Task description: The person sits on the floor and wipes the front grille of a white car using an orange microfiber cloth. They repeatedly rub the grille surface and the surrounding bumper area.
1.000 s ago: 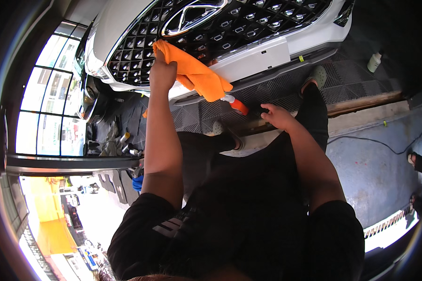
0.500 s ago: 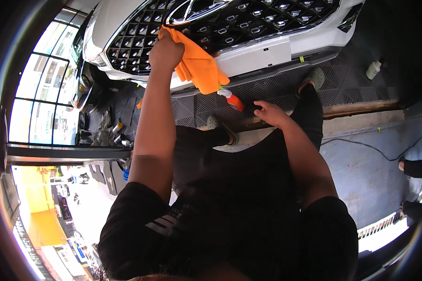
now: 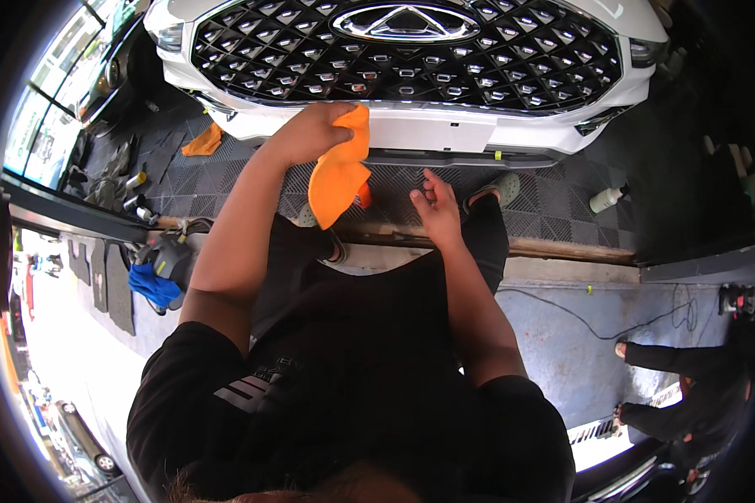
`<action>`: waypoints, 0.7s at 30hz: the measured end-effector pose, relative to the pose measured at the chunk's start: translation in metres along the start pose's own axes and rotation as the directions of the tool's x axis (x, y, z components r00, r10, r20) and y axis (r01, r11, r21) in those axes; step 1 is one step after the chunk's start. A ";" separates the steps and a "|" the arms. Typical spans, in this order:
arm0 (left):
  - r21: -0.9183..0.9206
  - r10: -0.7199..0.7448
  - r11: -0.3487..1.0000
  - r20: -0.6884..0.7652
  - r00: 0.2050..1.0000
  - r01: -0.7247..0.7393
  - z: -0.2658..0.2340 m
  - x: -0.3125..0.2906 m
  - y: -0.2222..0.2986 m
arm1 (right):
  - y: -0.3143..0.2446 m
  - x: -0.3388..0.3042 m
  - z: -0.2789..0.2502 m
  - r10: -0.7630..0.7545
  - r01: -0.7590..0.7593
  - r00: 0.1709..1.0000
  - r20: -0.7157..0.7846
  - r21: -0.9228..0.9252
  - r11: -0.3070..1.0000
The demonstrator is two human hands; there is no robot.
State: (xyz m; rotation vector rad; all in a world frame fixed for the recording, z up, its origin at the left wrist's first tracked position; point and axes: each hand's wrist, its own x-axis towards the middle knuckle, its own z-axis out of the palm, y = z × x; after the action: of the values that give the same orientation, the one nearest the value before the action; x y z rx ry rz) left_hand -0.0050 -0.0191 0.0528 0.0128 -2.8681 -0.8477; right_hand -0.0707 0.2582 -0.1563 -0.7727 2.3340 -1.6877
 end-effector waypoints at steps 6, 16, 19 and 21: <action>-0.337 0.270 0.930 0.348 0.898 -0.150 -0.028 -0.016 0.041 | -0.131 0.022 -0.030 -0.206 0.137 0.941 0.269 0.255 0.957; -0.527 -0.118 0.843 0.012 0.993 0.107 -0.009 -0.025 -0.067 | -0.167 0.013 0.028 0.031 -0.421 0.888 0.458 0.785 0.455; -0.589 -0.265 0.801 -0.191 0.945 0.106 0.032 -0.037 -0.114 | -0.169 0.048 0.041 0.006 -0.301 0.941 0.337 0.832 0.465; -0.651 -0.324 0.757 -0.291 0.900 0.062 0.063 -0.050 -0.138 | -0.171 0.074 0.046 -0.042 -0.098 0.989 0.143 0.837 0.538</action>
State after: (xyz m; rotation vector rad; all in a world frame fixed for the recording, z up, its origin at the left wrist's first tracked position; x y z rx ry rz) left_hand 0.0304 -0.0991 -0.0811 0.3717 -2.1112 -1.6070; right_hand -0.0615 0.1437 -0.0021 -0.5858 1.1082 -2.2961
